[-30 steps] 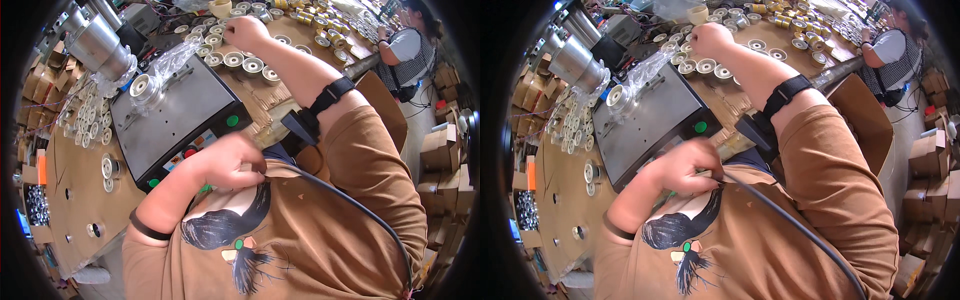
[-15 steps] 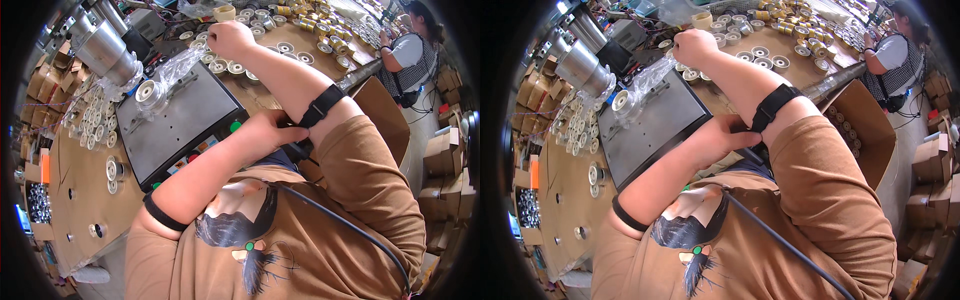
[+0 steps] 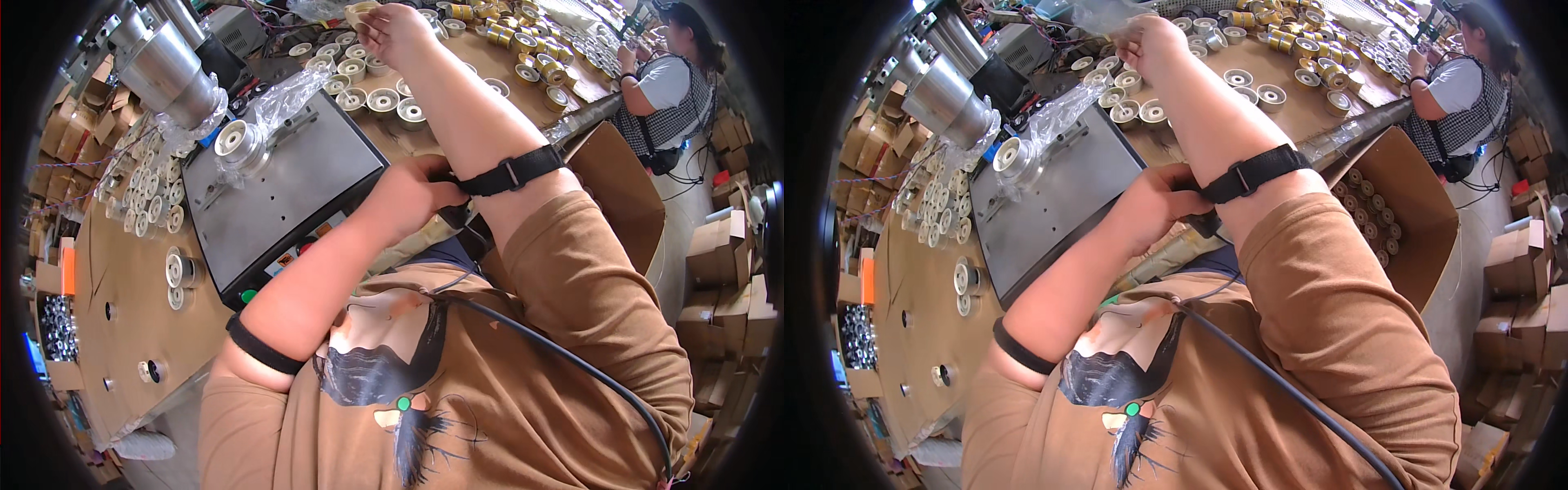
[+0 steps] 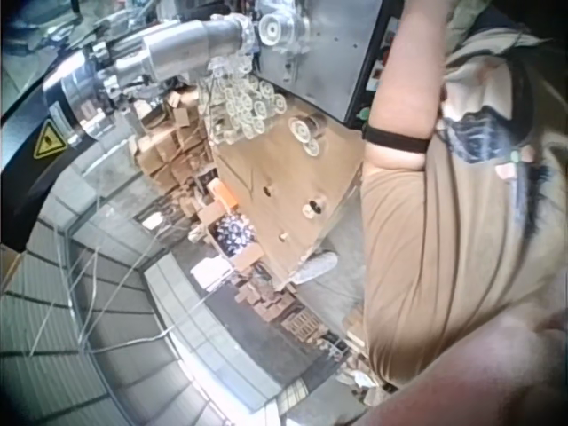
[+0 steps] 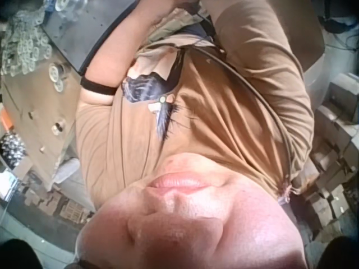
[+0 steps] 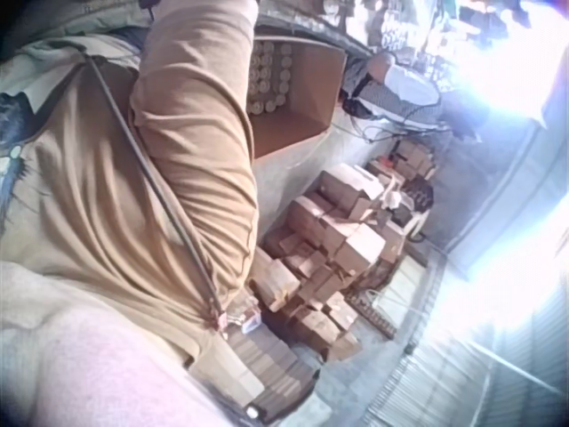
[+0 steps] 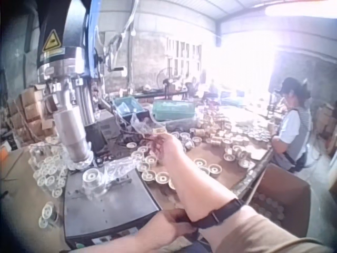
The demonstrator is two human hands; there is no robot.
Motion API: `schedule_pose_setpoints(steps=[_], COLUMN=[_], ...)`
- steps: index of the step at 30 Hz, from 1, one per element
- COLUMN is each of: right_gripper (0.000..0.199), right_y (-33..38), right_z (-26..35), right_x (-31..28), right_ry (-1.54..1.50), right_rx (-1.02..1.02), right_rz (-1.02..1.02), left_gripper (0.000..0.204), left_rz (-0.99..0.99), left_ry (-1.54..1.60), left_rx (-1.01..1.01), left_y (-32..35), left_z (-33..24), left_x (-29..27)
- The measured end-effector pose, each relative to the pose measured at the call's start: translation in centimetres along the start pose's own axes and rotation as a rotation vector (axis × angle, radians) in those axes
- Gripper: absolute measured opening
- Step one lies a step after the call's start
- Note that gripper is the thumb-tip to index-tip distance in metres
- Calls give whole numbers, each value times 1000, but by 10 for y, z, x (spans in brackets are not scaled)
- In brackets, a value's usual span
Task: The person repeatedly places plastic components onto the base of a machine, presses two buttons to operate it, and removes the finished parts. Throughout the process, they adjust plastic wrap around the machine's head and eventually move a plastic bag from the floor to the table.
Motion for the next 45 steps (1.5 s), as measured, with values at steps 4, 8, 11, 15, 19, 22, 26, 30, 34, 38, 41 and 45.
schedule_pose_setpoints(steps=[4, 8, 11, 15, 19, 22, 26, 30, 34, 38, 41, 45], right_gripper=[12, 13, 18, 10, 11, 11, 9, 12, 18, 20, 11, 23], right_y=[7, 16, 5, 39, 36, 25, 19, 15, 61, 128, 160, 158], right_z=[-3, -3, 8, 27, 26, 0, -20, -23, -40, -54, -53, -73], right_x=[3, 30, 52, 98, 102, 92, 52, 40, 65, 67, 27, 30], right_ry=[-73, -157, -302, -387, -428, -386, -134, 240, 573, 1388, 1578, 1480], right_rx=[19, -4, 55, -4, -18, 66, 114, -21, -183, -274, -590, -570], right_rz=[-61, -86, 134, 236, 371, 197, -1, 14, 30, 424, 675, 611], left_gripper=[31, 31, 36, 37, 40, 37, 41, 45, 47, 42, 36, 46], left_rz=[85, 95, 12, -17, 33, 167, 205, 162, 140, -76, -682, -1404], left_ry=[-58, -54, -218, -247, -297, -336, -270, -103, -586, -756, -588, -1019], left_rx=[108, 95, 152, 199, 243, 125, -126, -66, 213, 191, 279, 140], left_y=[2, -3, 1, 6, 8, 8, 30, 45, 57, 123, 216, 332], left_z=[-3, 11, 0, -8, -14, -7, -10, -6, 0, -13, -2, 69], left_x=[4, -1, -5, -11, -13, -5, 13, 4, 0, -72, -162, -269])
Point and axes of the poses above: each hand's wrist, its own y-axis away from the middle knuckle, its own x-axis out of the palm, z = x × y, the point moved 6 cm from there along -y, towards the middle knuckle, and after that the axes turned 2 degrees about z, right-handed, at the moved point
